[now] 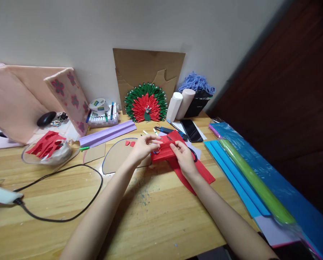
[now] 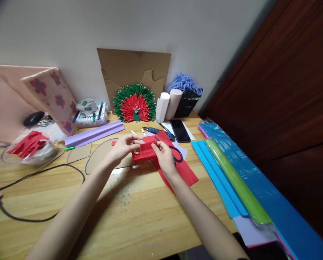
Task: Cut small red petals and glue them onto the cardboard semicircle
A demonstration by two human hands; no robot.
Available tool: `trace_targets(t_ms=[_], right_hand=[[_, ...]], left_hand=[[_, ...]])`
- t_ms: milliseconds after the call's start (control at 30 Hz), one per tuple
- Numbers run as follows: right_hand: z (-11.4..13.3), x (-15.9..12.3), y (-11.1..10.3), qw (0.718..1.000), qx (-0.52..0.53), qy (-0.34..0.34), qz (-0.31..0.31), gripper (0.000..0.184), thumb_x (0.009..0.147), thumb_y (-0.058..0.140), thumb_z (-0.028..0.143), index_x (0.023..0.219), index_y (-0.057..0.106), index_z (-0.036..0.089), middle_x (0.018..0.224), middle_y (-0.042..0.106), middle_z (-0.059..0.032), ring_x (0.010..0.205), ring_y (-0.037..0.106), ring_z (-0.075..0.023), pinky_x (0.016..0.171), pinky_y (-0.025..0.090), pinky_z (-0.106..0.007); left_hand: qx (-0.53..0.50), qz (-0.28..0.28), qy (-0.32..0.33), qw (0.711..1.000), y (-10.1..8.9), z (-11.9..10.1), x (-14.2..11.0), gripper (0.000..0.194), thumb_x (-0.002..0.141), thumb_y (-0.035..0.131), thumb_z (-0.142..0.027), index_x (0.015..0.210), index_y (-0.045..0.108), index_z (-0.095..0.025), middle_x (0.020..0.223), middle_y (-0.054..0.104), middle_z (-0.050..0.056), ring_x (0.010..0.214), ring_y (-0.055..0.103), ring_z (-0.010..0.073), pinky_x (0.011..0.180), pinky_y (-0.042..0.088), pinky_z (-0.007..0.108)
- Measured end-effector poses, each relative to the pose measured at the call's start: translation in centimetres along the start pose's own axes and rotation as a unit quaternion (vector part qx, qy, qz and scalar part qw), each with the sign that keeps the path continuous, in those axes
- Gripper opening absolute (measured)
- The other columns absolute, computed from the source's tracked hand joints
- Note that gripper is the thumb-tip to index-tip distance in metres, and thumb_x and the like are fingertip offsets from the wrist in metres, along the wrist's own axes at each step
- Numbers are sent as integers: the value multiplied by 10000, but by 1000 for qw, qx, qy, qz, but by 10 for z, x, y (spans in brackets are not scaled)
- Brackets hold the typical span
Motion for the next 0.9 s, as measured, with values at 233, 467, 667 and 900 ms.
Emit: trace_targets(t_ms=[233,467,667,900], right_hand=[[-3,1,-3,998,-26,-33,-50,203,743,658,361,827,574,197,788,620,1,744,588,-144,707,465,-258],[-4,-2,-2,997,-39,-49,-49,177,777,626,353,857,575,203,820,629,-11,782,601,-156,728,469,-273],[-4,-4,-1,997,-34,-40,-49,179,786,613,363,859,559,209,809,626,-8,754,604,-155,688,471,-272],[2,-4,0,997,-30,-59,-40,221,786,626,334,945,520,223,700,587,35,658,571,-127,621,440,-244]], left_hand=[[-15,0,-34,999,6,-5,-5,139,751,617,-180,856,621,-90,786,605,51,623,565,83,639,492,250],[92,37,2,995,9,-8,-7,283,711,678,-308,888,662,-89,719,615,34,604,531,82,622,452,233],[156,3,35,987,9,-7,-7,308,593,751,-204,877,692,-100,715,658,42,573,528,92,571,431,222],[135,6,47,990,7,1,0,287,631,709,-162,909,683,-97,659,631,30,560,531,93,541,421,214]])
Point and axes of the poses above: each hand's wrist, its own x-axis towards the middle knuckle, its own y-axis out of the palm, z = x × y, the point moved 3 cm from there along x, towards the middle knuckle
